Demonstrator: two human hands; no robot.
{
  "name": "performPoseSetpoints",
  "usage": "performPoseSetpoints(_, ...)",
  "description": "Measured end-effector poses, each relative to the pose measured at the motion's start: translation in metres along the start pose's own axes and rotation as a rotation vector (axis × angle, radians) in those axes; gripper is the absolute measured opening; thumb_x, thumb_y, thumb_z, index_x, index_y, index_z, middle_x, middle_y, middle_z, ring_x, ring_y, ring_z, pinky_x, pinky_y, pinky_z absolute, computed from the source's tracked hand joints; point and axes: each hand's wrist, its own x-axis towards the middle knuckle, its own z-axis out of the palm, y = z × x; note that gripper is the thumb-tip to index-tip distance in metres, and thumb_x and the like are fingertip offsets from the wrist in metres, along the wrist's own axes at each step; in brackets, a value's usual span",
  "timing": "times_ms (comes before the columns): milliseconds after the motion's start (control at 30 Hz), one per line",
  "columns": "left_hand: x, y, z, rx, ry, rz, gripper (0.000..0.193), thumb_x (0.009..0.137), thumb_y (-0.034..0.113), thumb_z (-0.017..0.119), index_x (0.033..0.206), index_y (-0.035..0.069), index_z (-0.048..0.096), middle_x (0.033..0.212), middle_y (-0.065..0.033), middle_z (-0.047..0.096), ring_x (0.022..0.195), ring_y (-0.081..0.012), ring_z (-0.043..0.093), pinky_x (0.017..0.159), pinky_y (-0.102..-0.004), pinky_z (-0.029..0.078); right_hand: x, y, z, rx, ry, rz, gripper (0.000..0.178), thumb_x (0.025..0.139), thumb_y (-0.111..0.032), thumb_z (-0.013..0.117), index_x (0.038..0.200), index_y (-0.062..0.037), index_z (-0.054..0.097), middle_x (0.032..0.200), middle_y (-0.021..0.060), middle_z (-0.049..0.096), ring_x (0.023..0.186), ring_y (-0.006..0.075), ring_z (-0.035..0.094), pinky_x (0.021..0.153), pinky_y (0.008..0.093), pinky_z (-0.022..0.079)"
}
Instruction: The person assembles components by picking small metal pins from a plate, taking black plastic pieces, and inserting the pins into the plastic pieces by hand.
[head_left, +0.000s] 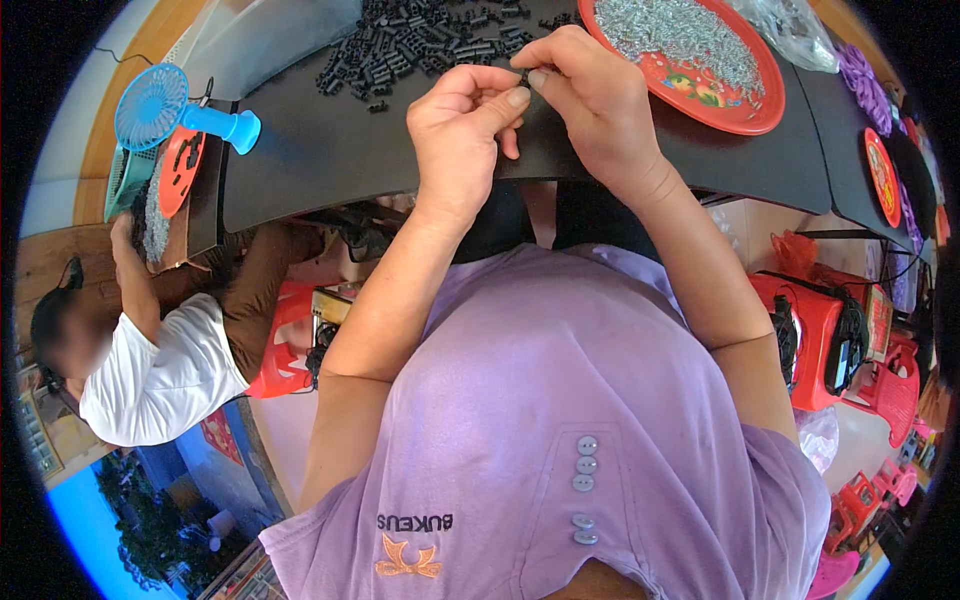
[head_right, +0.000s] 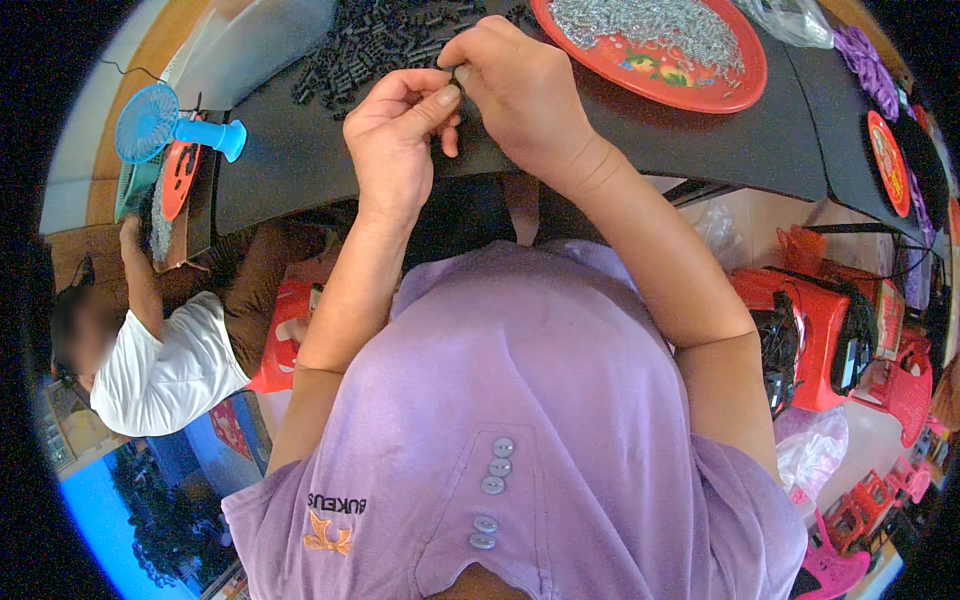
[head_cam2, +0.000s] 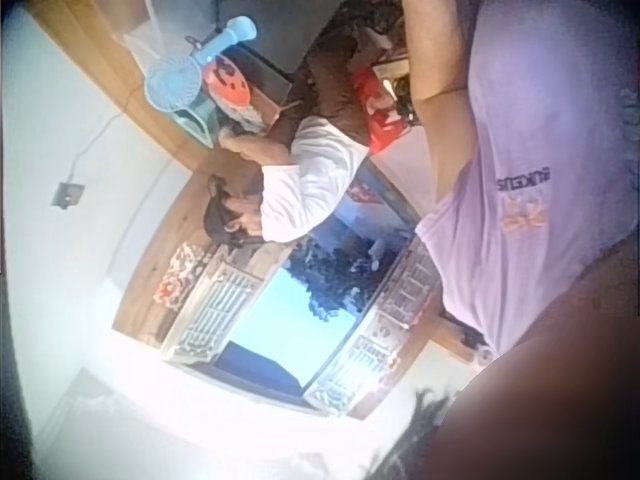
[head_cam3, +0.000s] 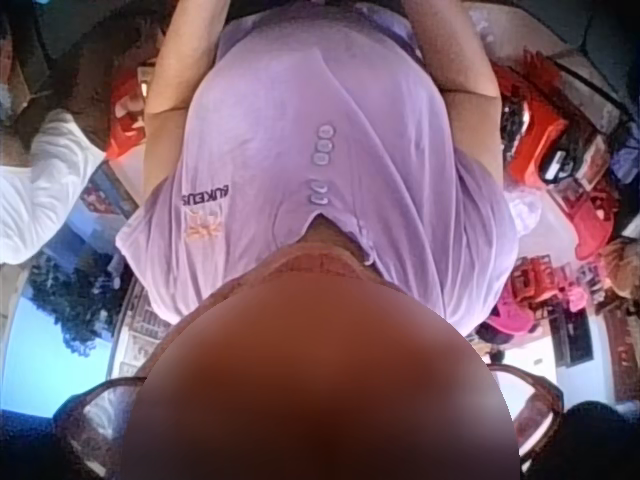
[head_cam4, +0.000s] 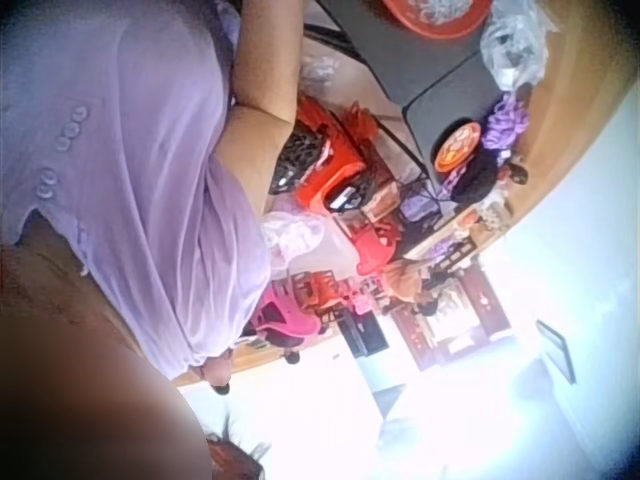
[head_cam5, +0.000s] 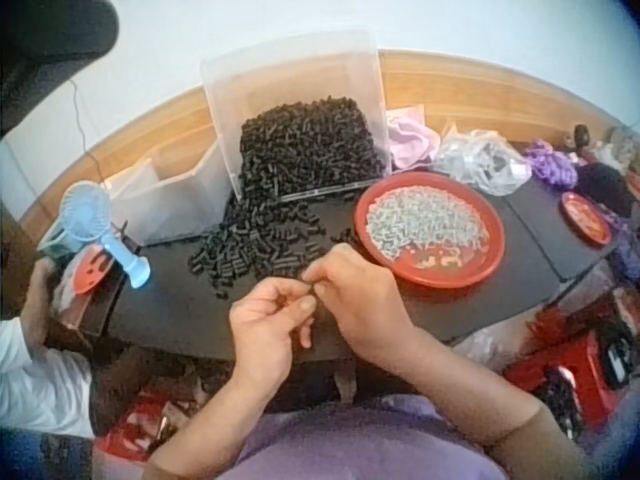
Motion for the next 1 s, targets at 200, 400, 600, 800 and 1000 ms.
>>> performPoseSetpoints(200, 0.000, -0.001, -0.001, -0.015, -0.001, -0.011, 0.007, 0.084, -0.003, 0.068, 0.090, -0.004, 0.064, 0.071, -0.0056, 0.061, 0.050, -0.0080, 0.051, 0.042, -0.0202, 0.041, -0.003, 0.000, 0.004, -0.128, 0.010, -0.090, 0.009, 0.080, -0.004, 0.064, 0.090, -0.0055, 0.064, 0.083, 0.0115, 0.060, 0.074, 0.0309, 0.063, 0.064, 0.0362, 0.051)
performPoseSetpoints(400, 0.000, 0.001, -0.003, -0.056, -0.007, -0.034, 0.007, 0.085, -0.002, 0.067, 0.090, -0.005, 0.064, 0.074, -0.0078, 0.063, 0.055, -0.0094, 0.055, 0.043, -0.0206, 0.042, -0.002, 0.008, 0.000, 0.137, -0.051, 0.050, 0.016, 0.080, -0.001, 0.065, 0.096, -0.0027, 0.065, 0.080, 0.0092, 0.062, 0.072, 0.0226, 0.064, 0.065, 0.0312, 0.051)
performPoseSetpoints(600, 0.004, 0.004, -0.009, -0.167, -0.045, -0.103, 0.011, 0.088, 0.001, 0.064, 0.095, -0.007, 0.062, 0.080, -0.0116, 0.065, 0.060, -0.0142, 0.060, 0.046, -0.0231, 0.046, -0.001, -0.001, -0.001, 0.326, -0.045, 0.231, 0.021, 0.082, 0.000, 0.064, 0.103, -0.0017, 0.065, 0.080, 0.0062, 0.063, 0.076, 0.0141, 0.064, 0.070, 0.0258, 0.052)
performPoseSetpoints(800, 0.008, 0.005, -0.012, -0.227, -0.080, -0.134, 0.012, 0.088, 0.001, 0.064, 0.096, -0.007, 0.063, 0.081, -0.0115, 0.065, 0.063, -0.0148, 0.061, 0.048, -0.0234, 0.048, 0.000, -0.001, -0.001, 0.182, -0.018, 0.103, 0.016, 0.085, -0.003, 0.064, 0.100, -0.0007, 0.064, 0.084, 0.0082, 0.063, 0.077, 0.0173, 0.064, 0.069, 0.0277, 0.052)
performPoseSetpoints(1000, 0.006, 0.005, -0.011, -0.152, -0.104, -0.117, 0.011, 0.087, 0.000, 0.065, 0.095, -0.007, 0.063, 0.080, -0.0098, 0.065, 0.063, -0.0130, 0.061, 0.048, -0.0222, 0.048, 0.002, 0.004, 0.001, 0.107, -0.001, 0.066, 0.011, 0.085, -0.004, 0.064, 0.094, 0.0002, 0.064, 0.085, 0.0101, 0.064, 0.076, 0.0211, 0.064, 0.069, 0.0299, 0.051)
